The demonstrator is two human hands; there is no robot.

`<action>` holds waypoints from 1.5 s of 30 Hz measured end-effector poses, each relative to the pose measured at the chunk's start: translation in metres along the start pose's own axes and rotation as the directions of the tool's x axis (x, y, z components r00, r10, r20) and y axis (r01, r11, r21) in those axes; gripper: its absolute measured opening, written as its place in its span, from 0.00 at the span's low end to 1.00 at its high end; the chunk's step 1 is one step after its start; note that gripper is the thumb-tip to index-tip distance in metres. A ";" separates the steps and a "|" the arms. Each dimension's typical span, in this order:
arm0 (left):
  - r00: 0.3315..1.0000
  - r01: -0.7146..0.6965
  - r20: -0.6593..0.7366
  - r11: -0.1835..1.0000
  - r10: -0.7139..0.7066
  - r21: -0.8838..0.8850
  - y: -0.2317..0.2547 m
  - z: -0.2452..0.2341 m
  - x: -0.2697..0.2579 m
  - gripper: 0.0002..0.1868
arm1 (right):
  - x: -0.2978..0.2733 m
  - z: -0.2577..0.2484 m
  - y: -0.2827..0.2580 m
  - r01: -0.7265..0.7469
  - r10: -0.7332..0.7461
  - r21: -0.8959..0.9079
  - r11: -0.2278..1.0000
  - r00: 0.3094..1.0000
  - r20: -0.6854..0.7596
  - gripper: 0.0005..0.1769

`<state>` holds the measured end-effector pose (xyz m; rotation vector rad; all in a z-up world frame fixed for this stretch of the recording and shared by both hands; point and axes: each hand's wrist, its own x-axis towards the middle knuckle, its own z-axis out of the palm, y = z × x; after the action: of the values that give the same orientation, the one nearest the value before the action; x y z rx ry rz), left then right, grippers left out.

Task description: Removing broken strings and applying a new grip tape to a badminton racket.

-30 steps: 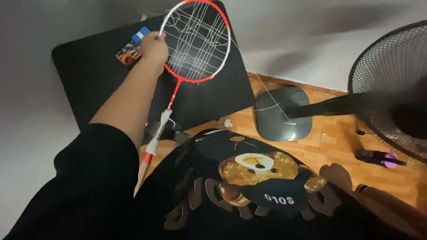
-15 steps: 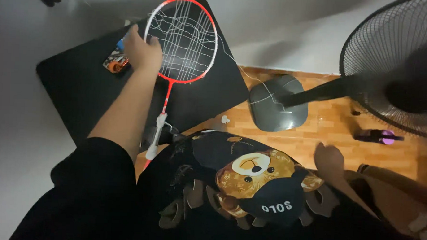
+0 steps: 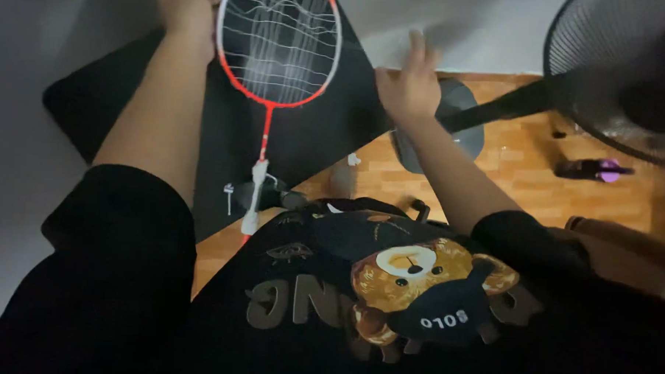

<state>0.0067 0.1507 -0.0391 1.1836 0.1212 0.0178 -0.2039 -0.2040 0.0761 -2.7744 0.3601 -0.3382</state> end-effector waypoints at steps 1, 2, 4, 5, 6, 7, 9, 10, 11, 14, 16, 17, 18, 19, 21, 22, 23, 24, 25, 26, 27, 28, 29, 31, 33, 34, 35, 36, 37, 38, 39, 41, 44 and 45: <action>1.000 -0.006 -0.017 1.000 0.006 -0.001 0.015 0.006 -0.010 0.09 | 0.013 0.010 0.000 0.016 -0.016 0.004 1.000 1.000 0.007 0.47; 0.997 0.053 -0.058 0.997 -0.050 0.057 0.032 0.013 -0.019 0.10 | 0.025 0.018 -0.001 0.220 -0.235 -0.121 0.968 0.964 -0.125 0.51; 0.988 0.117 -0.109 0.987 -0.105 0.112 0.057 0.014 -0.033 0.11 | 0.045 0.023 -0.024 0.396 -0.454 -0.261 0.880 0.863 -0.222 0.55; 0.960 0.230 -0.193 0.962 -0.200 0.146 0.064 0.010 -0.038 0.14 | 0.054 0.019 -0.044 0.189 -0.190 -0.038 0.981 0.980 -0.050 0.52; 0.915 0.344 -0.280 0.924 -0.290 0.168 0.069 0.009 -0.044 0.18 | 0.063 0.014 -0.060 -0.081 0.056 0.133 0.988 0.981 0.184 0.48; 0.911 0.349 -0.289 0.922 -0.293 0.166 0.060 0.004 -0.039 0.18 | 0.074 0.044 -0.044 -0.078 0.052 0.134 0.988 0.980 0.193 0.48; 0.907 0.229 -0.326 0.961 -0.268 -0.154 0.038 -0.005 -0.040 0.13 | 0.088 0.104 -0.007 -0.637 0.338 0.562 0.528 0.765 0.549 0.20; 0.906 0.221 -0.333 0.964 -0.260 -0.149 0.053 0.001 -0.043 0.13 | 0.087 0.111 -0.006 -0.634 0.328 0.566 0.527 0.766 0.553 0.20; 0.901 0.284 -0.343 0.959 -0.265 0.005 0.068 0.008 -0.046 0.14 | 0.086 0.117 -0.004 -0.585 0.312 0.679 0.443 0.811 0.496 0.15; 0.976 0.150 -0.153 0.988 -0.154 -0.040 0.041 -0.021 -0.015 0.13 | 0.083 0.082 -0.039 -0.602 0.323 0.713 0.360 0.797 0.510 0.12; 0.998 0.023 0.059 0.970 -0.009 -0.244 0.012 -0.038 -0.002 0.13 | 0.075 0.072 -0.042 -0.698 0.388 0.628 0.345 0.715 0.581 0.15; 0.998 0.045 0.050 0.974 -0.035 -0.224 0.012 -0.036 0.000 0.12 | 0.077 0.083 -0.034 -0.658 0.252 0.720 0.222 0.752 0.609 0.12; 0.997 0.065 0.050 0.977 -0.056 -0.202 0.013 -0.031 0.008 0.12 | 0.083 0.093 -0.027 -0.610 0.115 0.789 0.076 0.791 0.601 0.11; 0.997 0.063 0.066 0.979 -0.051 -0.193 0.026 -0.018 0.002 0.12 | 0.086 0.090 -0.029 -0.601 0.120 0.797 0.063 0.797 0.591 0.11; 0.997 0.013 -0.073 0.983 -0.027 -0.182 0.046 -0.004 -0.029 0.11 | 0.082 0.085 -0.036 -0.573 0.234 0.709 0.412 0.818 0.525 0.09; 0.996 0.003 -0.087 0.983 -0.019 -0.181 0.050 0.000 -0.034 0.11 | 0.084 0.094 -0.030 -0.570 0.220 0.709 0.416 0.819 0.530 0.09; 0.984 0.018 -0.176 0.993 -0.038 -0.116 0.054 0.004 -0.040 0.11 | 0.086 0.104 -0.025 -0.500 0.185 0.755 0.424 0.864 0.468 0.07; 0.965 0.028 -0.259 0.998 -0.041 -0.053 0.059 0.009 -0.040 0.12 | 0.093 0.114 -0.021 -0.417 0.147 0.803 0.426 0.907 0.394 0.05; 0.963 0.011 -0.267 0.999 -0.024 -0.053 0.065 0.010 -0.038 0.12 | 0.099 0.120 -0.025 -0.405 0.129 0.809 0.425 0.912 0.389 0.05; 0.977 -0.009 -0.211 1.000 0.010 0.006 0.069 0.015 -0.041 0.09 | 0.098 0.122 -0.024 -0.417 0.134 0.777 0.472 0.905 0.404 0.05; 0.987 -0.032 -0.153 0.997 0.041 0.064 0.073 0.020 -0.042 0.08 | 0.098 0.125 -0.023 -0.426 0.140 0.742 0.517 0.898 0.418 0.05; 0.988 -0.023 -0.148 0.997 0.032 0.068 0.070 0.021 -0.044 0.08 | 0.101 0.135 -0.019 -0.435 0.150 0.740 0.513 0.894 0.422 0.05; 0.981 0.035 -0.196 0.990 -0.008 0.135 0.067 0.021 -0.046 0.10 | 0.103 0.146 -0.016 -0.386 0.103 0.763 0.518 0.914 0.393 0.06; 0.967 0.088 -0.252 0.975 -0.035 0.202 0.063 0.022 -0.046 0.13 | 0.106 0.154 -0.019 -0.331 0.044 0.788 0.518 0.931 0.362 0.07; 0.963 -0.017 -0.222 0.860 0.151 0.511 0.056 0.025 -0.045 0.11 | 0.107 0.149 -0.026 -0.264 -0.036 0.863 0.430 0.951 0.309 0.07; 0.961 -0.015 -0.229 0.859 0.153 0.511 0.054 0.025 -0.045 0.11 | 0.108 0.146 -0.029 -0.265 -0.043 0.864 0.429 0.949 0.312 0.07; 0.959 -0.054 -0.172 0.742 0.226 0.668 0.053 0.024 -0.045 0.12 | 0.108 0.143 -0.033 -0.288 -0.016 0.846 0.449 0.944 0.330 0.07; 0.955 -0.095 -0.097 0.595 0.282 0.798 0.050 0.025 -0.044 0.13 | 0.109 0.139 -0.034 -0.312 0.018 0.827 0.467 0.939 0.344 0.06; 0.955 -0.095 -0.096 0.595 0.281 0.798 0.049 0.022 -0.044 0.13 | 0.102 0.123 -0.045 -0.313 0.019 0.827 0.466 0.938 0.345 0.06; 0.938 -0.161 -0.048 0.557 0.342 0.815 0.049 0.019 -0.043 0.13 | 0.096 0.107 -0.056 -0.319 0.098 0.736 0.597 0.940 0.328 0.06; 0.916 -0.227 0.002 0.515 0.400 0.827 0.049 0.017 -0.043 0.13 | 0.090 0.090 -0.067 -0.329 0.174 0.624 0.709 0.939 0.297 0.06; 0.912 -0.220 -0.049 0.586 0.407 0.780 0.061 0.026 -0.060 0.13 | 0.097 0.100 -0.057 -0.327 0.143 0.667 0.670 0.938 0.316 0.07; 0.897 -0.258 -0.066 0.639 0.437 0.725 0.066 0.024 -0.066 0.13 | 0.114 0.140 -0.033 -0.347 0.050 0.772 0.533 0.924 0.380 0.07; 0.885 -0.303 -0.032 0.626 0.465 0.718 0.065 0.021 -0.065 0.12 | 0.121 0.157 -0.023 -0.370 -0.015 0.822 0.434 0.909 0.417 0.06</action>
<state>-0.0527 0.1504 0.0342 1.9655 0.0575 0.5361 -0.0427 -0.1727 -0.0374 -1.6356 0.2636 0.0738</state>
